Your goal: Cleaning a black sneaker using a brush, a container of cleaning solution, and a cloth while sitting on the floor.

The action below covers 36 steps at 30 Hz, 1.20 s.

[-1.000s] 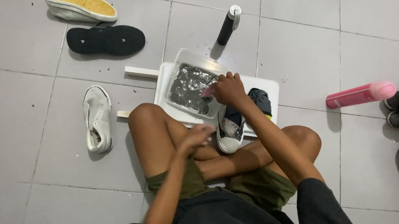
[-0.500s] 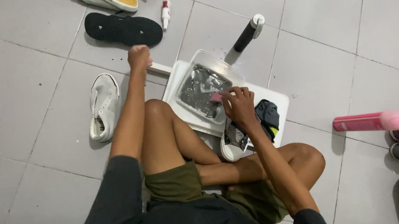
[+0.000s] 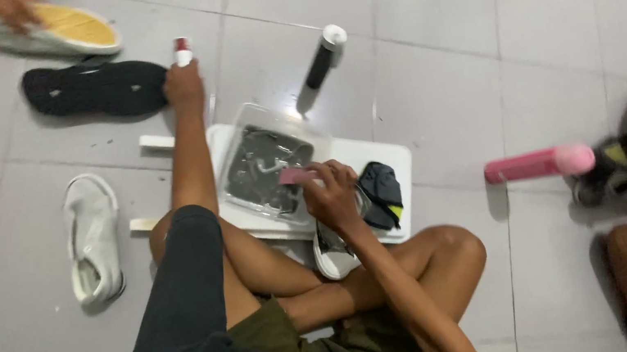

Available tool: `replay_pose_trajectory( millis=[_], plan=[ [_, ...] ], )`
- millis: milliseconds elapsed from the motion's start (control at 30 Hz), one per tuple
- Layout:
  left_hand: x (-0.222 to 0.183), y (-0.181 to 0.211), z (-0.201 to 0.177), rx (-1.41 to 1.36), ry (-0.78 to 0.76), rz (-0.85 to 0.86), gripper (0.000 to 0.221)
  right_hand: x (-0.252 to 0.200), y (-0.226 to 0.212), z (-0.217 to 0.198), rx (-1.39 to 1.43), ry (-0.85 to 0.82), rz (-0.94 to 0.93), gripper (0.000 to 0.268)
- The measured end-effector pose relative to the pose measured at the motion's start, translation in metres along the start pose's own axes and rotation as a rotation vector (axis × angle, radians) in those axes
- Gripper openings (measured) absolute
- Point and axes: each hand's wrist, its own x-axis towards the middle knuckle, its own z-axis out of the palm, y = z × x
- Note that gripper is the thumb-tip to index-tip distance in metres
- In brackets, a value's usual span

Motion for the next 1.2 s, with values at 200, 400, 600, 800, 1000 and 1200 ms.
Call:
replay_pose_trajectory(
  millis=[200,400,600,800,1000,1200],
  plan=[
    [-0.023,-0.017,-0.005,0.255,-0.095,0.202,0.017,-0.014,0.013,-0.015,0.085,0.121,0.027,0.041],
    [-0.154,0.048,-0.226,-0.077,-0.287,0.250,0.031,-0.039,0.013,-0.052,0.217,0.335,0.300,0.029],
    [-0.268,0.059,-0.345,0.097,-0.326,0.313,0.039,-0.067,-0.015,-0.080,0.476,0.317,0.211,0.025],
    [-0.417,0.133,-0.352,-0.058,-0.679,0.137,0.022,-0.098,-0.035,-0.072,0.890,0.137,0.040,0.080],
    [-0.463,0.205,-0.303,-0.171,-0.949,0.217,0.040,-0.133,0.045,-0.078,0.756,-0.497,0.031,0.060],
    [-0.474,0.131,-0.115,-0.175,-0.590,0.912,0.077,-0.266,0.186,0.082,1.502,-0.062,1.216,0.014]
  ],
)
